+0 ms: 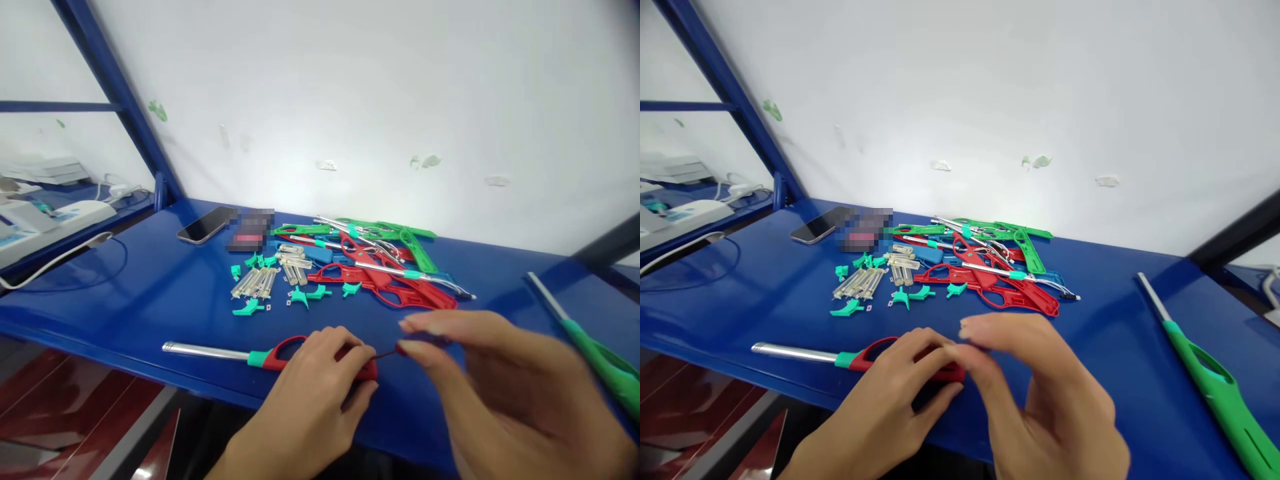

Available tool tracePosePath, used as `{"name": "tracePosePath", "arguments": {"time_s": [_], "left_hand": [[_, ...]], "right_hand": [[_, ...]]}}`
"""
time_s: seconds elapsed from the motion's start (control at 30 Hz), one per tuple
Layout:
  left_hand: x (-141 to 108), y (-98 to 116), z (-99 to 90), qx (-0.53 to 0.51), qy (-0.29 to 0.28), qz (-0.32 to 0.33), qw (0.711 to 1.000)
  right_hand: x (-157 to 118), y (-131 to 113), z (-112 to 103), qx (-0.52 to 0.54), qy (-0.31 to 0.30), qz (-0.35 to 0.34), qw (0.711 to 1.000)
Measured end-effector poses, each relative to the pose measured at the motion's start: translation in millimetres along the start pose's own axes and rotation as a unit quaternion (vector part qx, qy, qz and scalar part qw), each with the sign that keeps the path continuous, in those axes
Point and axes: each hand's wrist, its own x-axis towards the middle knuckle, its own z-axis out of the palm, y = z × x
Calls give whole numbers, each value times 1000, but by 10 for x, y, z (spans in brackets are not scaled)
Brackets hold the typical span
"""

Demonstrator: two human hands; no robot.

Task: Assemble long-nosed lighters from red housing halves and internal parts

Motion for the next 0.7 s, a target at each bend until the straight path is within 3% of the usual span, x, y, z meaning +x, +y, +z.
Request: {"name": "tracePosePath", "arguments": {"time_s": [0.07,0.13,0.3,0.37,0.47,0.57,0.63,0.7], "left_hand": [[-4,-2,11,6,11,2,1000],[-8,-5,21,6,18,1,1000],[-6,0,21,4,-9,-10,1000],[0,-2,18,3,-10,-10,1000],[5,-4,21,2,-5,-8,1000],[-4,-3,32,-2,-4,-7,1000],[-13,-6,40,-2,-4,-8,1000],[-19,-14,46,1,-1,-4,1000]], "right_hand": [[14,23,5,-39,-12,-60,997],[24,37,-20,-89,-40,-78,992],[0,63,-95,-37,-101,4,994],[-6,84,-74,-15,-85,-3,996],[11,107,-43,-60,-56,-28,996],[39,105,-70,-82,-106,-16,991],[42,91,-84,-37,-141,-8,989],[24,66,-63,5,-135,-15,991]]}}
